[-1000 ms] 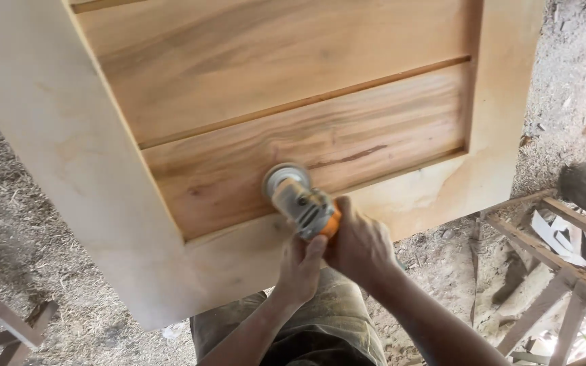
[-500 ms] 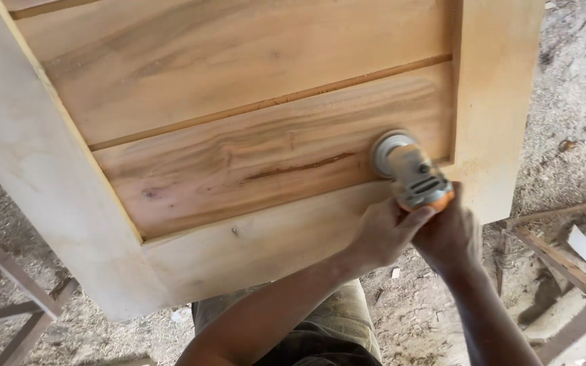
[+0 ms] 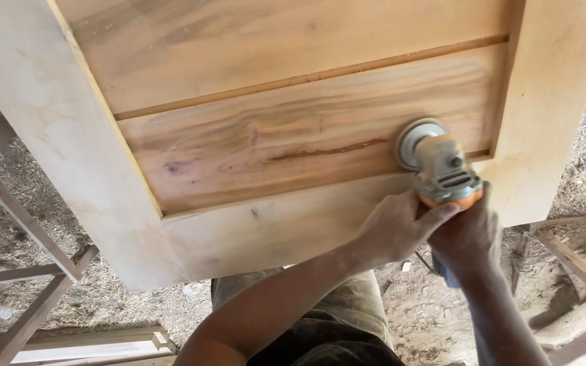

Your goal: Sand a wooden door panel using a handheld power sander.

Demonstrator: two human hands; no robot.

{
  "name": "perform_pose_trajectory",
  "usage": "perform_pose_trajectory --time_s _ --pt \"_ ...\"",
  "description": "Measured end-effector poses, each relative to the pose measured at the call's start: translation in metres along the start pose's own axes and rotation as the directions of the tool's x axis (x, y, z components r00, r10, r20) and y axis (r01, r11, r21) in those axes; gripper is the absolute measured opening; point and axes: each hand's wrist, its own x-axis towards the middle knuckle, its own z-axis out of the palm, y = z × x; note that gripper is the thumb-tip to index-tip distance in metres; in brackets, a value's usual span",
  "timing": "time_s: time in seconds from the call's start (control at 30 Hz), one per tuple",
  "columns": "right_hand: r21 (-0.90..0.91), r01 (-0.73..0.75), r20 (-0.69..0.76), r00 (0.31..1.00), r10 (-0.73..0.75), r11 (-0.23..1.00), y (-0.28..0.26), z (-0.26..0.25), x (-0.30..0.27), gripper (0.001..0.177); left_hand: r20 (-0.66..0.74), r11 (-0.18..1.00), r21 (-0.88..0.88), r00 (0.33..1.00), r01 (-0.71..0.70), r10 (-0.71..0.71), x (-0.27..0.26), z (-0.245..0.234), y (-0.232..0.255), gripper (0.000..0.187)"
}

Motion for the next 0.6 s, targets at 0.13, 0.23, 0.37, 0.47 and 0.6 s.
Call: perform_pose_trajectory --time_s 0.13,0.23,0.37,0.47,0.6 --pt "-0.021 0.073 0.034 0.997 -0.072 0.997 -0.037 0.027 -0.022 0.074 -0.078 0.999 -0.044 0.997 -0.019 0.015 -0.047 -0.036 -0.011 0.07" --pt "-0.018 0.127 0.065 0.99 -0.126 0.992 -0.065 0.053 -0.044 0.068 -0.156 0.996 -0.079 0.987 -0.037 0.024 -0.089 -0.066 -0.018 0.062" --pt "0.028 0.14 0.065 0.988 -0.141 0.99 -0.118 0.085 -0.057 0.07 -0.231 0.991 -0.111 0.972 -0.076 0.049 -0.13 -0.117 -0.023 0.054" --pt "0.039 0.179 0.136 0.974 -0.182 0.983 -0.157 0.106 -0.081 0.069 -0.264 0.986 -0.155 0.965 -0.052 0.01 -0.174 -0.148 -0.033 0.053" --pt "0.075 0.278 0.172 0.942 -0.287 0.958 -0.209 0.131 -0.098 0.06 -0.299 0.988 -0.156 0.952 0.016 -0.063 -0.213 -0.192 -0.048 0.051"
